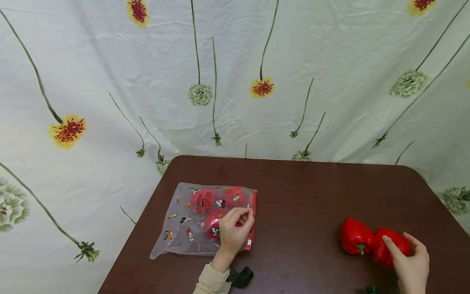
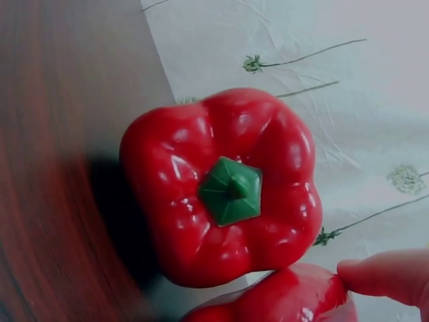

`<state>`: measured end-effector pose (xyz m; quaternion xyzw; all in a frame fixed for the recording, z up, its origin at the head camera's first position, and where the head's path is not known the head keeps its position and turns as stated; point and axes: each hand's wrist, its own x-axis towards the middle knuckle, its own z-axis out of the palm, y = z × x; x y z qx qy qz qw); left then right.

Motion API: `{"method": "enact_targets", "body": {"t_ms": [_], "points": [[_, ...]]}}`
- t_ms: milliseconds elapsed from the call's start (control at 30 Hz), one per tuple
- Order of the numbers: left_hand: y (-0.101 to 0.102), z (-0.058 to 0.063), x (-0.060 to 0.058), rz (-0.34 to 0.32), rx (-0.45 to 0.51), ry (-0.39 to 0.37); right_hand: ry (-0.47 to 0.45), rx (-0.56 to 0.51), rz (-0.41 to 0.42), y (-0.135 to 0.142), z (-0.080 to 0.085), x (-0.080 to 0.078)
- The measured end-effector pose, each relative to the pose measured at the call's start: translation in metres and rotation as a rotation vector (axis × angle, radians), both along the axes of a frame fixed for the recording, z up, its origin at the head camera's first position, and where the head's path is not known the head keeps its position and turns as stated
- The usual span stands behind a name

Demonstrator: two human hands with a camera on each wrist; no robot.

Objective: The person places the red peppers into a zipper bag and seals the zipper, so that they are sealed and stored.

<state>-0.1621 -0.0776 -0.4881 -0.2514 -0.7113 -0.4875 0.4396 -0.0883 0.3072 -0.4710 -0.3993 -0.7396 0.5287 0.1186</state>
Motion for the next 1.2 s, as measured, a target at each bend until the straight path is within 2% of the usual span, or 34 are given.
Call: {"method": "enact_targets", "body": {"t_ms": [200, 333, 433, 600, 800, 1000, 1200], "points": [[0.000, -0.001, 0.000, 0.000, -0.001, -0.002, -0.008, -0.119, 0.048, 0.004, -0.005, -0.002], [0.000, -0.001, 0.000, 0.003, -0.003, 0.008, -0.021, -0.088, 0.082, 0.005, -0.005, -0.002], [0.000, -0.001, 0.000, 0.003, -0.003, 0.010, -0.016, -0.052, 0.041, 0.003, -0.005, -0.003], [0.000, -0.001, 0.000, -0.003, -0.002, 0.014, 0.136, -0.109, -0.115, 0.007, -0.012, -0.005], [-0.001, 0.001, -0.001, -0.006, 0.001, 0.022, 0.335, -0.207, -0.217, 0.030, -0.039, -0.019], [-0.001, 0.000, 0.000, -0.002, -0.001, 0.014, 0.504, -0.233, -0.187, 0.037, -0.055, -0.037], [-0.002, -0.001, 0.000, 0.003, -0.001, 0.015, 0.647, -0.230, -0.113, 0.026, -0.055, -0.053]]}}
